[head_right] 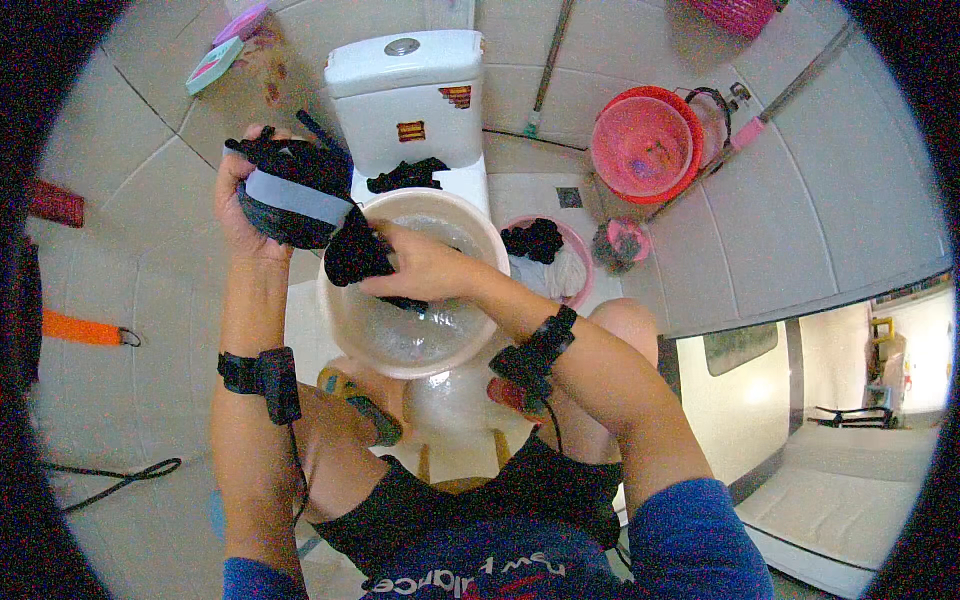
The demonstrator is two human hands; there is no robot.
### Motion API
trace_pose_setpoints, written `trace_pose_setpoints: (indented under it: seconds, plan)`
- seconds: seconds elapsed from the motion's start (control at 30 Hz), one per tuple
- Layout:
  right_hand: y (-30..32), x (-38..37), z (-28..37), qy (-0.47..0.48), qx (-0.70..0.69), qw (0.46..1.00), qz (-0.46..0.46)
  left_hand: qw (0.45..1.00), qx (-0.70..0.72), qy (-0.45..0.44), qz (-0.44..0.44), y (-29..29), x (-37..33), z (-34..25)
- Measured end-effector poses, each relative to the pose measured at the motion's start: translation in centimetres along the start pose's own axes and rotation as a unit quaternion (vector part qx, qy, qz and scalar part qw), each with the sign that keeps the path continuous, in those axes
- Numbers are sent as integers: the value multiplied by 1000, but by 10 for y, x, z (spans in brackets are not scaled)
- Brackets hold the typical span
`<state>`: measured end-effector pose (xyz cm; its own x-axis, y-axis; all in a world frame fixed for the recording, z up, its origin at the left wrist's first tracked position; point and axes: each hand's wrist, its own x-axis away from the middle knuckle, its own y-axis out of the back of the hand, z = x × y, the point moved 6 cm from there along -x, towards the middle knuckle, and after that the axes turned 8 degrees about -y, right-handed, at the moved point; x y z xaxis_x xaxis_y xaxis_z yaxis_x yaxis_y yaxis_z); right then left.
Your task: Hand washing socks and small laundry items in a water basin.
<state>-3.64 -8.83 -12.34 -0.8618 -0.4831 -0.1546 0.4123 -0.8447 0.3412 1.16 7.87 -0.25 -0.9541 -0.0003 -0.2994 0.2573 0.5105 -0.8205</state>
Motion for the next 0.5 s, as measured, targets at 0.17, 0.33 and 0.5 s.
trace_pose_setpoints:
  seconds: [0.17,0.33,0.5]
  plan:
    - [42,-5,18,-165,-12,985,-56,972,-205,-72,-87,21,-7,-34]
    - [106,12,12,-133,-325,919,-179,898,-398,-5,-186,49,-7,-39]
    - [115,34,28,-156,-365,898,-188,869,-468,-37,-155,51,-2,-52]
